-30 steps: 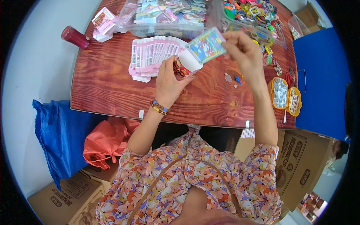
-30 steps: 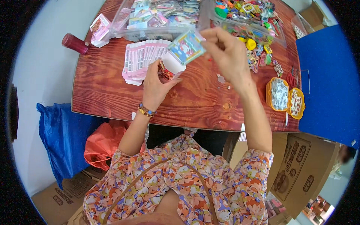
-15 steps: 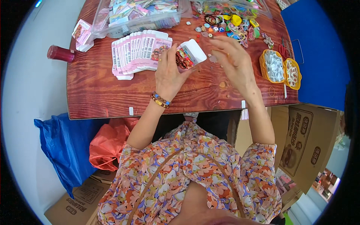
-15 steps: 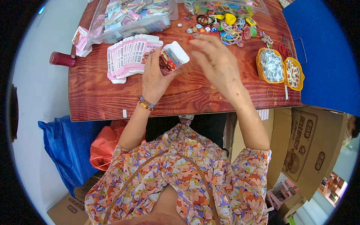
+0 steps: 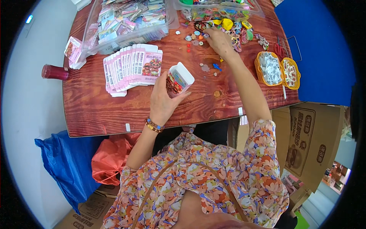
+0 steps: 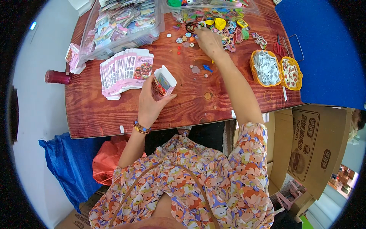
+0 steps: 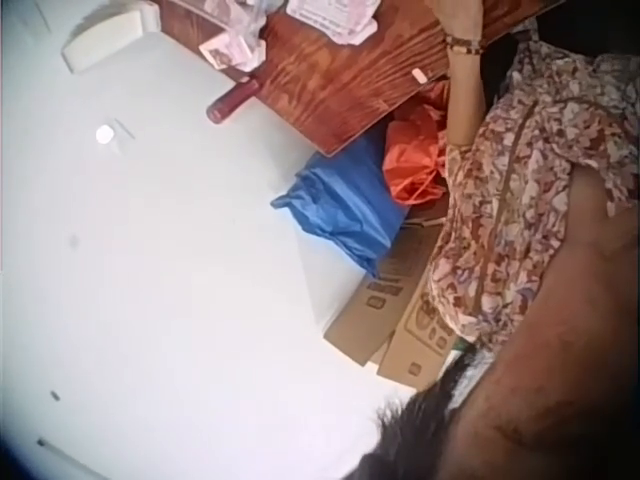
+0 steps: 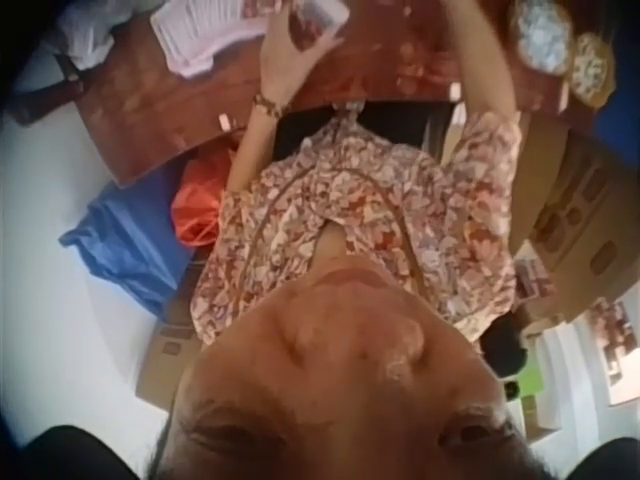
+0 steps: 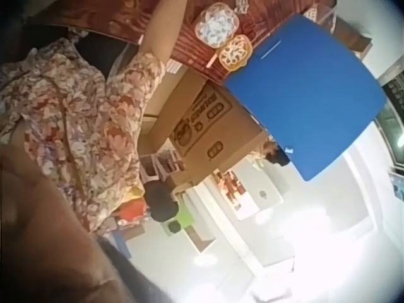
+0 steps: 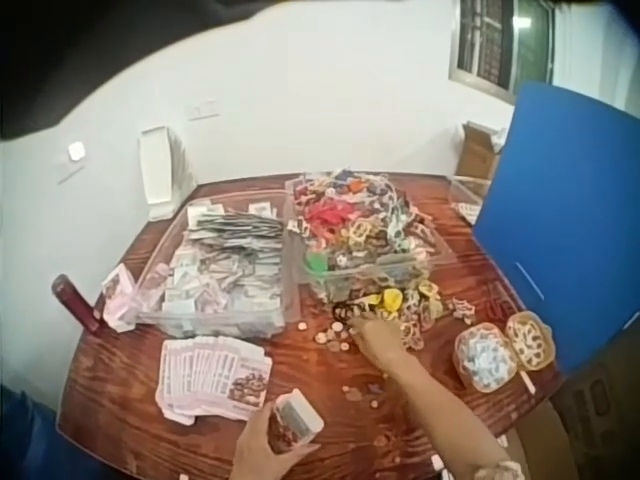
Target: Packaging small toys and trinkets into individual pink bags.
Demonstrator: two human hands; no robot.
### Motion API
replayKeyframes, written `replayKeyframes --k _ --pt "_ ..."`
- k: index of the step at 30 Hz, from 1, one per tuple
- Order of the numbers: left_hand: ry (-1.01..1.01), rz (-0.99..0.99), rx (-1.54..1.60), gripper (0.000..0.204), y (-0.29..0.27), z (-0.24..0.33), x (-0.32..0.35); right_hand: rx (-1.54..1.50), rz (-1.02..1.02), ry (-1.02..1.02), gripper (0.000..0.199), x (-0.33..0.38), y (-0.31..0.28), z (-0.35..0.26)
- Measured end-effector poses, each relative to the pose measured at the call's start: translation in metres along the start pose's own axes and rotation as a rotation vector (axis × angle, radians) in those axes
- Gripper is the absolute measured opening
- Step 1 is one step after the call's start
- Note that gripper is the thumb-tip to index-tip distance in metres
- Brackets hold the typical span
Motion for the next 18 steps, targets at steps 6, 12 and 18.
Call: replayKeyframes --k 6,12,18 --pt "-0.005 -0.007 -0.076 0.082 0.0 -0.002 -0.012 -0.278 -0.164 0.126 0.025 0.008 -0.018 -0.007" --pt "0.048 -0.008 -0.184 0.081 0.007 -0.003 -0.022 -0.613 -0.277 0.009 0.021 0.046 -0.081 -0.095" --pt "0.02 -0.087 -0.055 0.083 0.018 0.003 -0.023 -0.226 -0.146 -0.416 0.025 0.064 -0.073 -0.109"
Point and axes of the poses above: each hand's wrist, its own x-axis away from the middle knuckle, its own y-axis out of the palm, z = x × y, the point moved 2 cm from there along -x, towards the middle knuckle, and after that the axes turned 1 degree about x, right-handed, at the moved point
